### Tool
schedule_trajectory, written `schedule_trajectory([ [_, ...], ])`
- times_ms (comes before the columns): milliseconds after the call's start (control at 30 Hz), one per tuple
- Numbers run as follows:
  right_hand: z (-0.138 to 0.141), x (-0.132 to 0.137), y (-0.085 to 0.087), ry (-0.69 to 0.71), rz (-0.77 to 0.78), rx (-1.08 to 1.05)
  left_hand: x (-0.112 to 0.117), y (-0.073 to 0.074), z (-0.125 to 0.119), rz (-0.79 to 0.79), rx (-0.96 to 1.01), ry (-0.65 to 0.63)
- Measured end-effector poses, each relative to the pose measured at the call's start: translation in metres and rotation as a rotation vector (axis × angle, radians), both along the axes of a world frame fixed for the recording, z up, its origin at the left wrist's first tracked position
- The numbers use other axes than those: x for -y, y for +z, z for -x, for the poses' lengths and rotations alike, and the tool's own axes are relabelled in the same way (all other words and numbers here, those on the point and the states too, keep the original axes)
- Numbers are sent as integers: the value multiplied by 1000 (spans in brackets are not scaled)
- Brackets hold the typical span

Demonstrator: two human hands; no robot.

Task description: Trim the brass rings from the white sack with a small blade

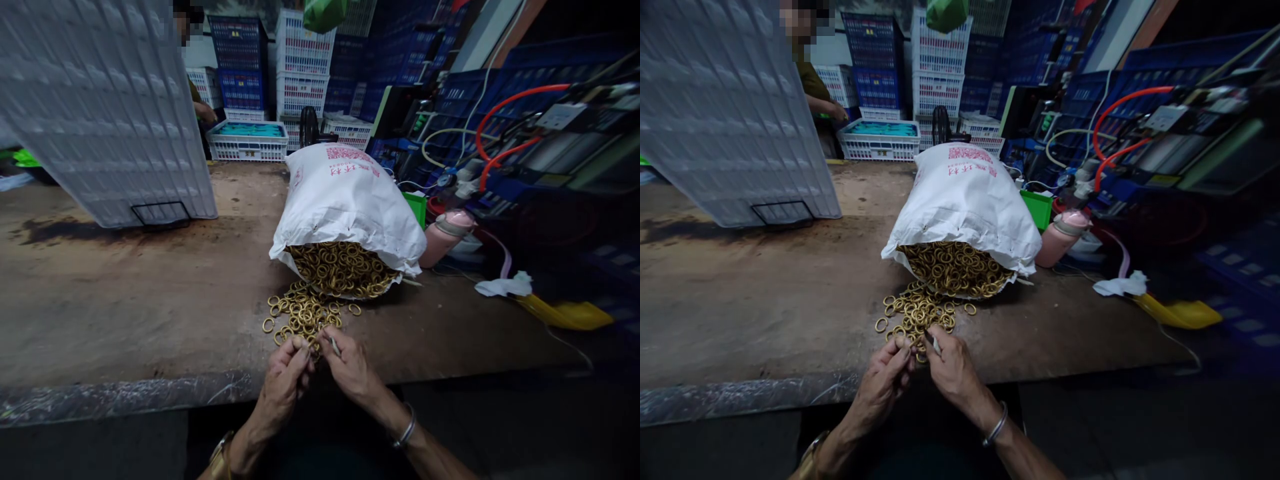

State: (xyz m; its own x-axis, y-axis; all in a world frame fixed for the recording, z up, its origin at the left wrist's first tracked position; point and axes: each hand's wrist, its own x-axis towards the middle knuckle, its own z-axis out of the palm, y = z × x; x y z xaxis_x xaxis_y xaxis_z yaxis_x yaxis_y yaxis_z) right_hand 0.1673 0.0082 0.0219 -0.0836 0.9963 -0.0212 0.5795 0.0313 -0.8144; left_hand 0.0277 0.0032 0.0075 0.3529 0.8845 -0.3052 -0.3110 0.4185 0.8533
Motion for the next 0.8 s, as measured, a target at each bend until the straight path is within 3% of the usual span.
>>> schedule_trajectory([
  [167,2,9,-1,157,-58,250,-2,3,-1,-61,-39,18],
  [333,2,6,-4,172,-50,372,3,5,1,-218,-107,50],
  [467,-14,-2,-6,90,12,453,10,11,4,-300,-109,2],
  [633,-31,-7,-2,-66,-23,336,6,8,1,-164,-49,-7],
  [800,-18,6,5,151,-82,262,1,1,-2,-213,-117,8],
])
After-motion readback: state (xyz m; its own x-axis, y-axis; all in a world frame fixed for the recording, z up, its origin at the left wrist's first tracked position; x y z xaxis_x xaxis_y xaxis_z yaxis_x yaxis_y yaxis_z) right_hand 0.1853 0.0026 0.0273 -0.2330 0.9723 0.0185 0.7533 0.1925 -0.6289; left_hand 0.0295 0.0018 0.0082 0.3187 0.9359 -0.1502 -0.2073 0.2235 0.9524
